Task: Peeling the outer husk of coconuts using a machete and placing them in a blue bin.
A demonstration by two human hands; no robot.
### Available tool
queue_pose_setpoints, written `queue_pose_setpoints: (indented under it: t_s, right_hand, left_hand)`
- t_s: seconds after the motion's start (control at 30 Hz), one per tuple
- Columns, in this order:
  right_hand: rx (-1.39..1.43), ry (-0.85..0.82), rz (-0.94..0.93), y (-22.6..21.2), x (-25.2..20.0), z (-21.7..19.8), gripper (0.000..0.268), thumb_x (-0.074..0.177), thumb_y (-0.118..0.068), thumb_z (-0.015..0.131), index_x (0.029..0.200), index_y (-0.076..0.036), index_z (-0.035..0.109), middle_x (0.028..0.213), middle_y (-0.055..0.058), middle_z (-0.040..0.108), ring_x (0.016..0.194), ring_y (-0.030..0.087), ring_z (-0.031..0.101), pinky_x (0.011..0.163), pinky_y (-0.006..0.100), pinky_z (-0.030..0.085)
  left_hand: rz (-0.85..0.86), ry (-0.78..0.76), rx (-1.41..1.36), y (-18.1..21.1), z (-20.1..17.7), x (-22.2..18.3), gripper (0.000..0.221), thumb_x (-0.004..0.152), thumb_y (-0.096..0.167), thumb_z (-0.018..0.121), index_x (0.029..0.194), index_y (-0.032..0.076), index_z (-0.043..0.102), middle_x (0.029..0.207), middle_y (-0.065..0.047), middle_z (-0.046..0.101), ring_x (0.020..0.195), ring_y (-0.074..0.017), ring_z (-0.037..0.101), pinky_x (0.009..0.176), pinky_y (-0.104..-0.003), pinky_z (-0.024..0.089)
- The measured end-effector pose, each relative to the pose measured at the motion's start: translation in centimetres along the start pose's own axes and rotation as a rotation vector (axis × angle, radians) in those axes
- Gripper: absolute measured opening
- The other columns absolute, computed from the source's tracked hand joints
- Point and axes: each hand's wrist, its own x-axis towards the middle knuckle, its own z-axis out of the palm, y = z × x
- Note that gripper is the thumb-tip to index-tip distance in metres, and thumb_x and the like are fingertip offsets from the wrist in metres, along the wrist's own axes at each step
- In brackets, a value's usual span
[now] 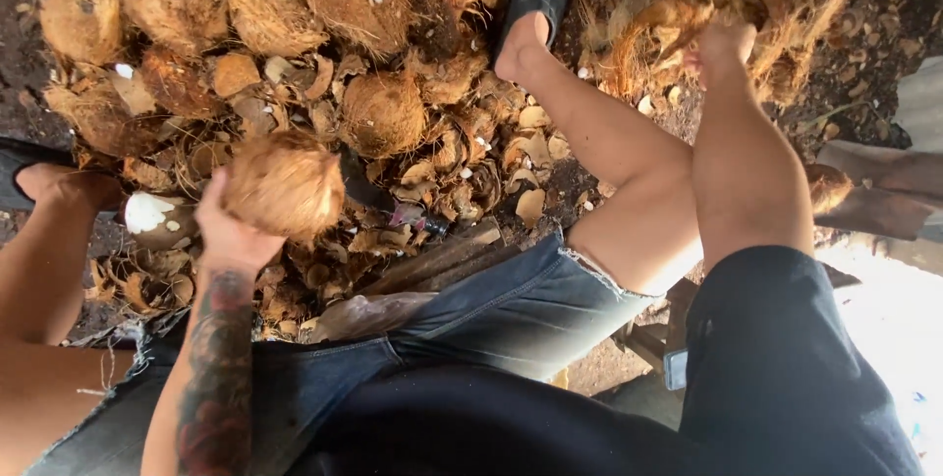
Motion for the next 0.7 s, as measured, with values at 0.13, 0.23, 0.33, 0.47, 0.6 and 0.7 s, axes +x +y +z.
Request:
queue_pose_setpoints:
  t_s: [0.13, 0.23, 0.33, 0.47, 0.6, 0.7]
  right_hand:
    - [-0.209, 0.191, -0.347, -3.8, -5.2, 3.3, 0.061, 0.102, 0.007, 0.057, 0.158, -0.007, 0.040, 0.170, 0.030, 0.008, 0.107, 0.037, 0.077, 0.081, 0.035, 0.072]
    - [-0.259, 0.010, -0.715, -7.7, -15.9, 6.3, 0.077, 0.082, 0.031, 0.056, 0.150, -0.003, 0.051, 0.143, 0.017, 0.039, 0.084, 0.007, 0.067, 0.055, 0.007, 0.063]
    - [-0.583, -0.160, -1.408, -7.0, -25.8, 10.1, 0.016, 0.108, -0.008, 0.059, 0.111, -0.003, 0.073, 0.099, 0.015, 0.075, 0.077, 0.028, 0.072, 0.052, 0.042, 0.060]
    - [-0.971, -0.942, -0.820, 4.1, -34.8, 23.5, 0.018, 0.099, -0.024, 0.060, 0.094, -0.013, 0.072, 0.093, 0.010, 0.075, 0.071, 0.017, 0.073, 0.050, 0.024, 0.060]
    - [-1.357, -0.977, -0.903, 14.9, -36.2, 30.1, 0.065, 0.093, -0.058, 0.060, 0.126, -0.004, 0.074, 0.125, 0.027, 0.074, 0.125, 0.046, 0.068, 0.107, 0.061, 0.053]
    - [-1.379, -0.741, -0.820, 17.7, -38.2, 31.5, 0.086, 0.089, -0.054, 0.060, 0.154, -0.001, 0.046, 0.140, 0.029, 0.066, 0.133, 0.046, 0.063, 0.108, 0.068, 0.049]
  left_hand:
    - [0.025, 0.422, 0.414, -2.1, -2.2, 0.7, 0.091, 0.090, 0.019, 0.074, 0.162, 0.036, 0.021, 0.172, -0.013, 0.028, 0.154, -0.0335, 0.040, 0.127, -0.056, 0.044]
    - [-0.042, 0.042, -0.157, -2.7, -4.7, 1.9, 0.087, 0.069, 0.058, 0.072, 0.148, 0.024, 0.056, 0.152, -0.007, 0.055, 0.137, -0.0287, 0.053, 0.106, -0.046, 0.053]
    - [0.365, -0.587, -0.160, -2.0, -4.8, 1.3, 0.075, 0.085, 0.050, 0.073, 0.144, 0.004, 0.061, 0.147, -0.019, 0.062, 0.138, -0.0384, 0.058, 0.117, -0.056, 0.049]
    - [0.215, -0.250, -0.386, -3.1, -5.0, -0.1, 0.088, 0.077, 0.057, 0.075, 0.145, 0.003, 0.060, 0.141, -0.021, 0.065, 0.131, -0.0435, 0.062, 0.111, -0.063, 0.051]
    - [0.229, -0.170, -0.510, -5.5, -8.2, 2.2, 0.072, 0.078, 0.049, 0.079, 0.134, 0.005, 0.074, 0.136, -0.022, 0.072, 0.129, -0.0463, 0.067, 0.114, -0.066, 0.047]
    - [0.254, -0.276, -0.525, -5.7, -9.9, 1.4, 0.075, 0.079, 0.052, 0.082, 0.138, 0.007, 0.072, 0.143, -0.026, 0.067, 0.136, -0.0512, 0.060, 0.117, -0.068, 0.043]
